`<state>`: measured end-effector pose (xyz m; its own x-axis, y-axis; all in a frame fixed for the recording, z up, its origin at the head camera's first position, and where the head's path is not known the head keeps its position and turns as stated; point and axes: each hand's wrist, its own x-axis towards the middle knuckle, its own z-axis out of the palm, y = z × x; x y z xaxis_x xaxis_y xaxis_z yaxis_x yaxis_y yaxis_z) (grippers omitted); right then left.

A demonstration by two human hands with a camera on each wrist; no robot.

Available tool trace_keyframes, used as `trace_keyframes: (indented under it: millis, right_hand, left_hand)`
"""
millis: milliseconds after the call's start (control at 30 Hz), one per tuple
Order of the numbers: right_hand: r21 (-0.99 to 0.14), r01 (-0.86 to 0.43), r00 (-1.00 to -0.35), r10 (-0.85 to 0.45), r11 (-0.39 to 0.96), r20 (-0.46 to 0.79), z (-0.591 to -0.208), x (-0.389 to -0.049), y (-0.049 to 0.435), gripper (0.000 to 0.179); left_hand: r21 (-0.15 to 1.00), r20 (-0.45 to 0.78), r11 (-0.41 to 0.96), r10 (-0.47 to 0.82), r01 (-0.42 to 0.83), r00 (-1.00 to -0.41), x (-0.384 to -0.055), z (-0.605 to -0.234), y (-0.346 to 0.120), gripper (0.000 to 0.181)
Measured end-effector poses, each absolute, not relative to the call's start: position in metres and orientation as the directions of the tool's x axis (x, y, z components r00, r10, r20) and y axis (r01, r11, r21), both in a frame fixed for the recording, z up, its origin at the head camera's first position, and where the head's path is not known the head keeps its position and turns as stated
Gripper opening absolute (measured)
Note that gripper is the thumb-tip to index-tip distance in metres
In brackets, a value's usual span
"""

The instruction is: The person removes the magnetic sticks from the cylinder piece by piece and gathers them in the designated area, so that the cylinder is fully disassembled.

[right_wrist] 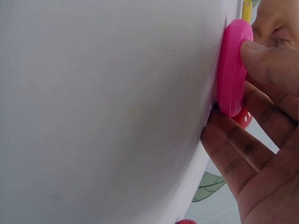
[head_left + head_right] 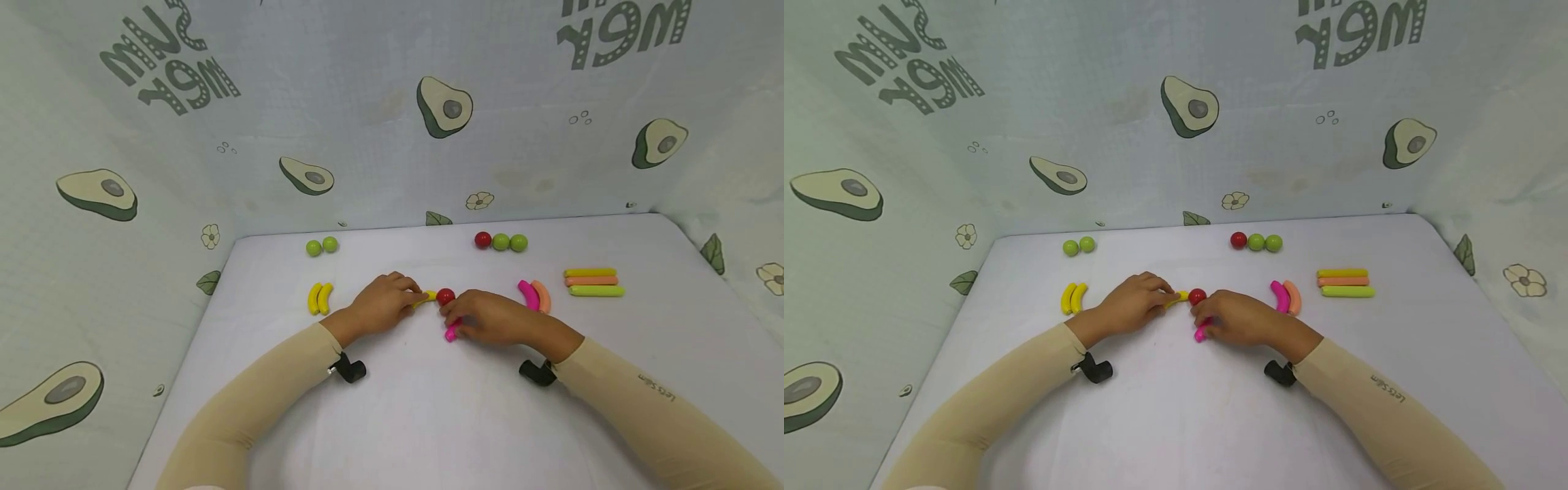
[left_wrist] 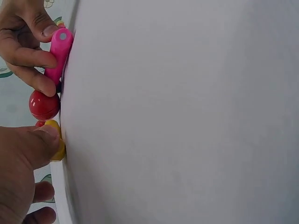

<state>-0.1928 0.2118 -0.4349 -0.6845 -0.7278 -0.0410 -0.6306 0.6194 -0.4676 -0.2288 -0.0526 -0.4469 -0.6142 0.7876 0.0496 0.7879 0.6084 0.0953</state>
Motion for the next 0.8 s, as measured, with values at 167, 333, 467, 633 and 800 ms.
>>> trace_keyframes:
  millis: [167,333,467,633,800]
  right_hand:
    - [-0.457,-0.610,-0.706,-0.706,0.648,-0.058,-0.4349,-0.1913,0.2117,0.023]
    - [-0.420,-0.611,-0.718,-0.693,0.671,-0.062,-0.4318,-0.1884,0.2112,0.027]
    - [-0.383,-0.628,-0.715,-0.696,0.678,-0.060,-0.4298,-0.1869,0.2110,0.029]
    - [-0.359,-0.636,-0.718,-0.694,0.684,-0.051,-0.4277,-0.1850,0.2117,0.028]
    - [-0.348,-0.646,-0.714,-0.699,0.679,-0.036,-0.4277,-0.1844,0.2135,0.031]
  left_hand:
    - [0.083,0.026,0.641,0.764,0.763,-0.645,-0.2272,-0.4472,-0.0546,0.041]
    - [0.150,0.008,0.702,0.703,0.696,-0.711,-0.2260,-0.4502,-0.0573,0.045]
    - [0.217,0.007,0.715,0.680,0.665,-0.733,-0.2245,-0.4515,-0.0586,0.045]
    - [0.273,0.019,0.697,0.685,0.663,-0.728,-0.2230,-0.4504,-0.0590,0.052]
    - [0.301,-0.017,0.697,0.686,0.651,-0.727,-0.2226,-0.4485,-0.0603,0.062]
